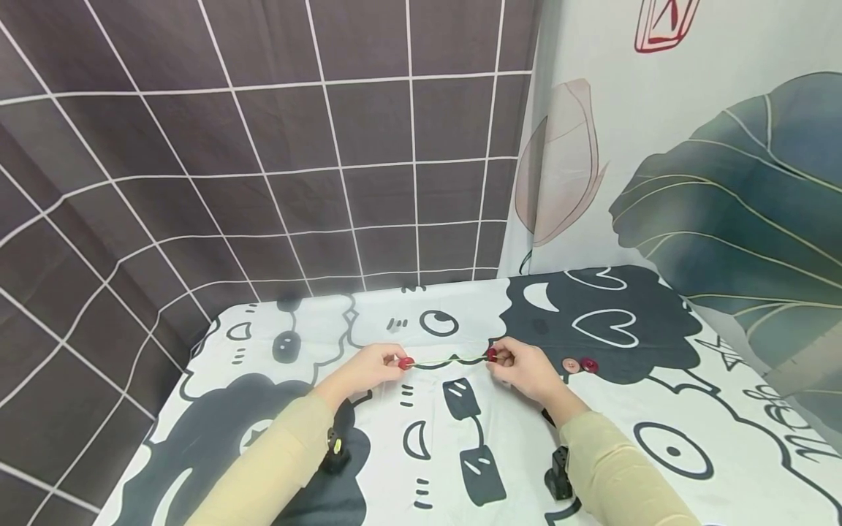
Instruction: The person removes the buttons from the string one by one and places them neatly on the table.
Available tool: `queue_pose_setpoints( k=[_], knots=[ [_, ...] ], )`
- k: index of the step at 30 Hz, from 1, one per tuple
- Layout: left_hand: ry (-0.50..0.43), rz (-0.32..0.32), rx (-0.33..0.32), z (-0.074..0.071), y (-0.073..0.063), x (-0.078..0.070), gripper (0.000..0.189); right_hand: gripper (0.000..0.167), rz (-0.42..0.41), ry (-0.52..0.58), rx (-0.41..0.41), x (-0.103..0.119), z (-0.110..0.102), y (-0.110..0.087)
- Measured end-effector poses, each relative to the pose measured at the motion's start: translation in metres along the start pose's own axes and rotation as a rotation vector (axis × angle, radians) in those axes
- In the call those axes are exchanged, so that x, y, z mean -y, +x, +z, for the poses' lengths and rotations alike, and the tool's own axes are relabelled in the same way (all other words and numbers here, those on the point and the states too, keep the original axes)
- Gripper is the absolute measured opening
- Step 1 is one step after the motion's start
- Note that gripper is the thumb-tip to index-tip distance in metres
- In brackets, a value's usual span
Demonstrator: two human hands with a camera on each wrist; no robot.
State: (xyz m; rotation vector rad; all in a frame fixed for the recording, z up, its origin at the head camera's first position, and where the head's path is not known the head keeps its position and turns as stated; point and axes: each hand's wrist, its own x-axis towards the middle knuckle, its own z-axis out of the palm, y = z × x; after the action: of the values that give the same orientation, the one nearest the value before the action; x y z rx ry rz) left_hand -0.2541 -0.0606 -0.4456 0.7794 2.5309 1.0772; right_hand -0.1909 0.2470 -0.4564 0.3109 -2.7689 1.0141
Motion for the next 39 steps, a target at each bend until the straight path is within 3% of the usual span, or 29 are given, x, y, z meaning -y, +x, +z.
queue_pose_setpoints(
  k=[24,35,39],
  knots=[
    [-0.009,0.008,0.011,0.001,-0.001,0.003,0.014,0.025,0.026,-0.035,-0.029,-0.007,-0.009,-0.002],
    [-0.011,0.003,0.0,0.0,0.0,0.004,0.012,0.023,0.115,-0.085,-0.013,-0.009,-0.019,-0.003],
    [-0.008,0.008,-0.007,0.0,0.0,0.002,0.012,0.021,0.076,-0.08,-0.033,-0.011,-0.021,-0.003]
  ],
)
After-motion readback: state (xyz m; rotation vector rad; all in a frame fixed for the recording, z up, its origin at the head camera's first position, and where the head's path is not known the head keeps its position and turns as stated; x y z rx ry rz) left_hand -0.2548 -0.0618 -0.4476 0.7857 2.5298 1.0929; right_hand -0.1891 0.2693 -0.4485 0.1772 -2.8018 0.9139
